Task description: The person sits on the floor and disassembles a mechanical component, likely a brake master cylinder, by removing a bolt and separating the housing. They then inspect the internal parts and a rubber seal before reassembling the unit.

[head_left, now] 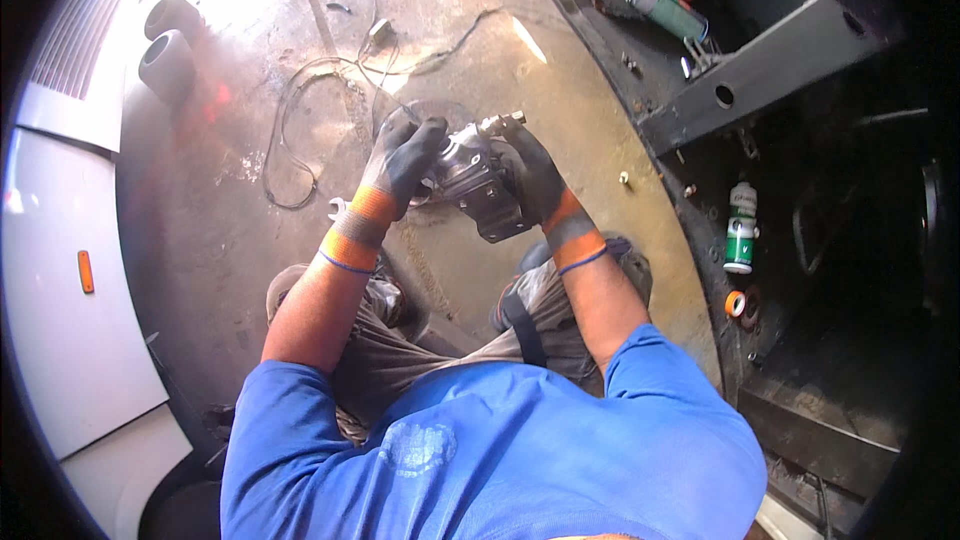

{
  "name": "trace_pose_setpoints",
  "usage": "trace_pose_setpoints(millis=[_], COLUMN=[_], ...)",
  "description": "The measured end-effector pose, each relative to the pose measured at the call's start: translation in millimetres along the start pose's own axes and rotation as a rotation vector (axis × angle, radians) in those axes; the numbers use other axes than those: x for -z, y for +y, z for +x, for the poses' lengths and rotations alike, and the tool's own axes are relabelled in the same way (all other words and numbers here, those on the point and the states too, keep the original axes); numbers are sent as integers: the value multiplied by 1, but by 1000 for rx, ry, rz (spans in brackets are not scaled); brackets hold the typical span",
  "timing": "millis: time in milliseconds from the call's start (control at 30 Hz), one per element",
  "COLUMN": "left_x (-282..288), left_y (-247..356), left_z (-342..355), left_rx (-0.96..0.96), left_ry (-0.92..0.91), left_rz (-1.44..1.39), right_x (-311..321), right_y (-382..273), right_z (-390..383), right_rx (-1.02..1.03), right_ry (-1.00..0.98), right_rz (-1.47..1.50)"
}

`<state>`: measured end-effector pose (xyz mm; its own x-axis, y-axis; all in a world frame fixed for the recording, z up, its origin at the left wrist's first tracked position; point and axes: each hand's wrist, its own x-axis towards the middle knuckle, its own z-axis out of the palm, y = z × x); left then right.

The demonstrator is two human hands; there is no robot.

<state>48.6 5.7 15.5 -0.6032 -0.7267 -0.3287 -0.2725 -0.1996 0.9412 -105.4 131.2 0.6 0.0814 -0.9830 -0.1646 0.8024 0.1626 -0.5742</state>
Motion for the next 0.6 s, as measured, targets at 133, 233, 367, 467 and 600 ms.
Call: trace_pose_setpoints(millis=[133,233,367,467,600], left_x=[0,4,-9,-13,0], left_y=[24,-9,-1,9,27], left_z=[-13,-8,-27,-41,-35], left_rx=[31,-119,149,78,142], left_ry=[6,-3,-157,-198,-203], left_rz=[-71,0,23,150,-99], right_x=[-5,-32,-19,-4,9], right_y=[-10,-21,-8,-2,1], right_z=[-9,-13,-18,-18,-15], right_rx=[81,59,-160,-203,-4], right_ry=[81,73,249,250,118], right_rz=[-148,-506,-768,-725,-461])
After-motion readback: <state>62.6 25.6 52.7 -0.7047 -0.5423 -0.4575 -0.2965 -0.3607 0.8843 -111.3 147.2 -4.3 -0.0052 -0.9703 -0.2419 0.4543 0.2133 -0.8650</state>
